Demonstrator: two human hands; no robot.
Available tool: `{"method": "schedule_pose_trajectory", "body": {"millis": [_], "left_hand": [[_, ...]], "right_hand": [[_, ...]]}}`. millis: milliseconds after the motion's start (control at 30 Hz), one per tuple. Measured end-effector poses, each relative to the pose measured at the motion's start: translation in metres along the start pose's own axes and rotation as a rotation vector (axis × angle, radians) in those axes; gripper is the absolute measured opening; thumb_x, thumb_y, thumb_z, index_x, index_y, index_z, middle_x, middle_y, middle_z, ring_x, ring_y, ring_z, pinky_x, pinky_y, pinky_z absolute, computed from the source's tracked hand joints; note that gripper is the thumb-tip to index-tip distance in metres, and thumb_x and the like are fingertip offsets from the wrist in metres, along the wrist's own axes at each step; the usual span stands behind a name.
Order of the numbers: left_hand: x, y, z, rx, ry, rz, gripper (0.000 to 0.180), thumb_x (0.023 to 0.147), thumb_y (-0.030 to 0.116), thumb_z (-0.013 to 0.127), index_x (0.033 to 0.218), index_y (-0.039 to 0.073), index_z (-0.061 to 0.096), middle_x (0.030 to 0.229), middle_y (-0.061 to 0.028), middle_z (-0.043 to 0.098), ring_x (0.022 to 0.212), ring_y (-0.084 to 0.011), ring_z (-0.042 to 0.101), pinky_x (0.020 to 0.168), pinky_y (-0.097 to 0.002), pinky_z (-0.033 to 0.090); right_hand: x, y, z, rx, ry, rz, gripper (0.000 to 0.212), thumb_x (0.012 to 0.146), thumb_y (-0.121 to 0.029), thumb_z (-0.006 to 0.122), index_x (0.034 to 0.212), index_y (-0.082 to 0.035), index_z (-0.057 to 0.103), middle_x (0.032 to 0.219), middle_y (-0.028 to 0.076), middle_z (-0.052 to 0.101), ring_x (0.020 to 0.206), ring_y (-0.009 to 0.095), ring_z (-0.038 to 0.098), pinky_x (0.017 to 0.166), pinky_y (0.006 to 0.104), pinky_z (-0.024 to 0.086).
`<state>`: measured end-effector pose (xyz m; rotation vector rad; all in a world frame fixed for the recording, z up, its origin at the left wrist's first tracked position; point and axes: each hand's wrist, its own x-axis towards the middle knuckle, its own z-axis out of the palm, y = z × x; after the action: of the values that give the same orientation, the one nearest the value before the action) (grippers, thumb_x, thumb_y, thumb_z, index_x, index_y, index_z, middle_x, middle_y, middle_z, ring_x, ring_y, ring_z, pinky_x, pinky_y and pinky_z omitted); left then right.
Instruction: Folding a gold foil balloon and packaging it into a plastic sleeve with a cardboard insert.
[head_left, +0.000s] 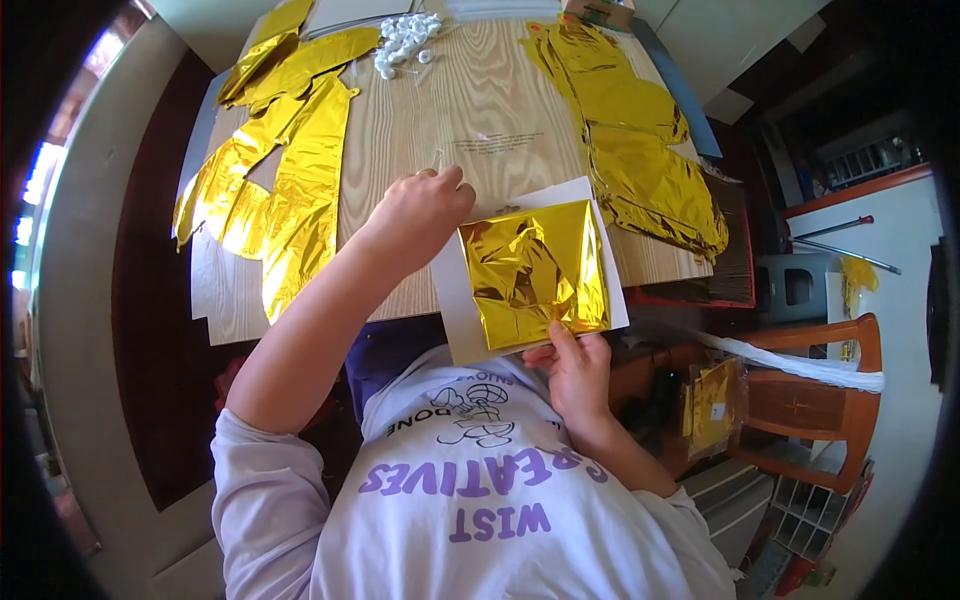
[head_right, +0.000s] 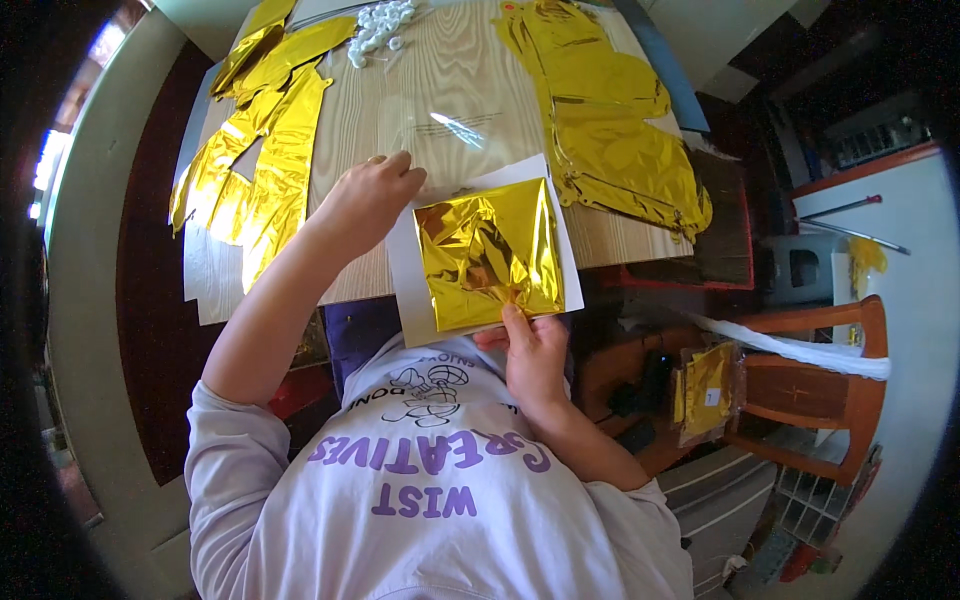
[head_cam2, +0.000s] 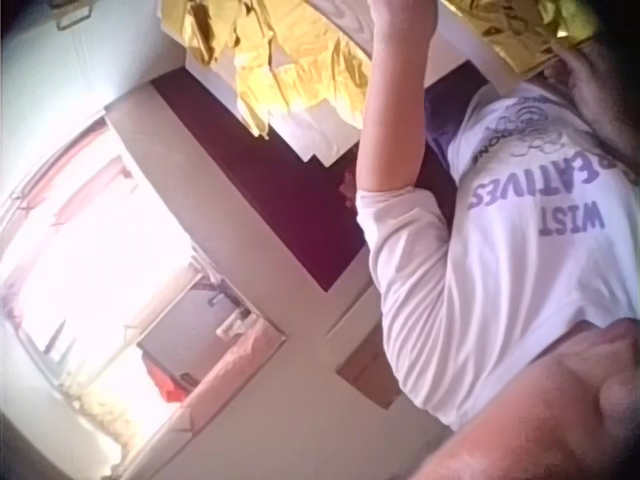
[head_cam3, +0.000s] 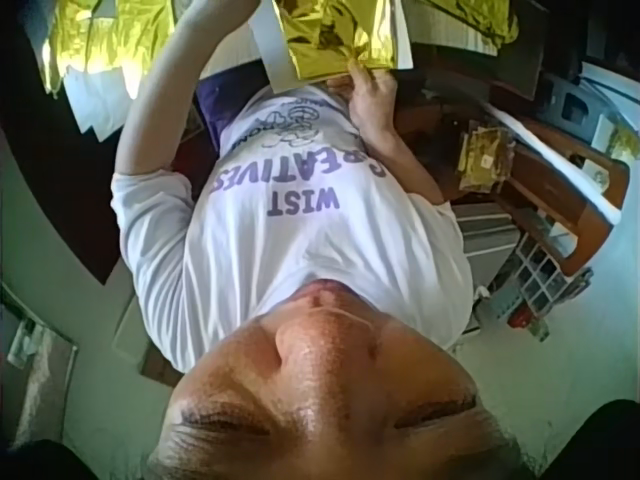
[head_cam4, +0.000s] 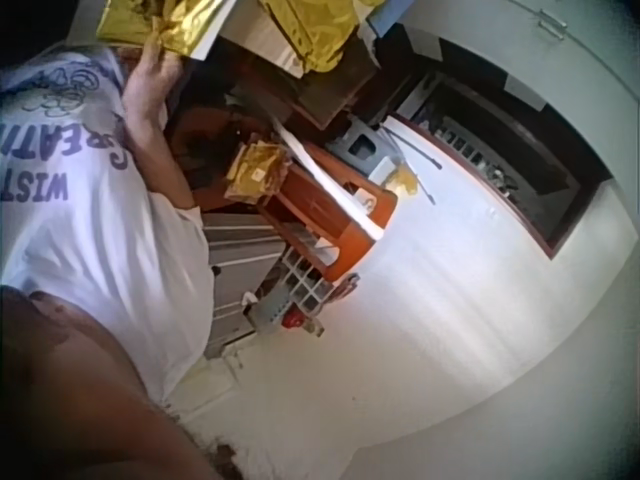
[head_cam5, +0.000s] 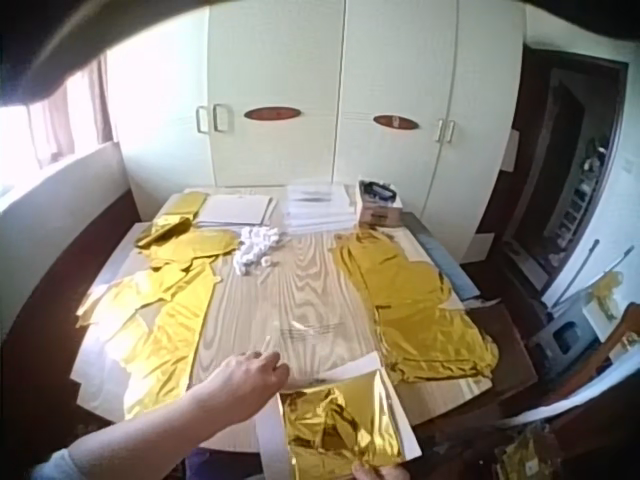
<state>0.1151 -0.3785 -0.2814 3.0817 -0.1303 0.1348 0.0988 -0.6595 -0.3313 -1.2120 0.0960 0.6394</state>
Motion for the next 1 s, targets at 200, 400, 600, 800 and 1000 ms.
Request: {"method": "schedule_pose_trajectory", "body": {"millis": [200,400,600,800,1000], "left_hand": [[0.0,0.026,-0.017,0.036,-0.04,0.066,0.013,0.083,0.007,0.063,0.097,0.005,0.061,0.096,-0.0111,0.058,0.092,-0.0295,0.065,0.08,-0.0413,0.053],[-0.028,0.029,-0.033,-0.022,0.297,0.251,0.033,0.085,0.013,0.066,0.118,0.007,0.066,0.097,-0.0063,0.058,0.088,-0.025,0.06,0.08,-0.0372,0.049],[-0.062,0.011,-0.004,-0.633,0.878,-0.074,0.047,0.085,0.016,0.077,0.129,0.005,0.064,0.127,-0.0149,0.063,0.115,-0.0273,0.061,0.104,-0.0386,0.042],[-0.055,0.018,-0.011,-1.991,0.457,-0.726,0.063,0.095,0.009,0.067,0.151,0.006,0.04,0.127,-0.0124,0.063,0.114,-0.0206,0.061,0.102,-0.0354,0.049],[-0.098,0.028,-0.019,-2.033,0.268,-0.791,0.066,0.094,0.002,0.064,0.155,0.008,0.038,0.117,-0.007,0.066,0.108,-0.0153,0.063,0.097,-0.032,0.05]], "right_hand": [[0.0,-0.003,0.011,0.123,0.007,0.017,0.02,0.101,-0.016,0.062,0.111,0.002,0.062,0.093,0.013,0.071,0.066,0.021,0.07,0.06,0.0318,0.057],[0.009,-0.013,-0.008,0.21,-0.131,0.045,0.019,0.102,-0.016,0.061,0.112,0.001,0.063,0.093,0.012,0.072,0.068,0.02,0.071,0.062,0.0308,0.058],[0.002,-0.008,-0.007,0.216,-0.219,0.038,0.023,0.102,-0.018,0.061,0.116,0.0,0.064,0.098,0.011,0.073,0.071,0.018,0.071,0.064,0.0293,0.058],[-0.006,-0.005,0.024,0.194,-0.235,0.122,0.019,0.101,-0.021,0.065,0.106,-0.002,0.068,0.082,0.009,0.073,0.068,0.018,0.072,0.065,0.0314,0.059],[-0.022,0.001,-0.037,0.042,-0.626,0.065,0.056,0.102,-0.03,0.063,0.145,-0.001,0.044,0.133,0.013,0.062,0.121,0.022,0.062,0.1,0.041,0.052]]}}
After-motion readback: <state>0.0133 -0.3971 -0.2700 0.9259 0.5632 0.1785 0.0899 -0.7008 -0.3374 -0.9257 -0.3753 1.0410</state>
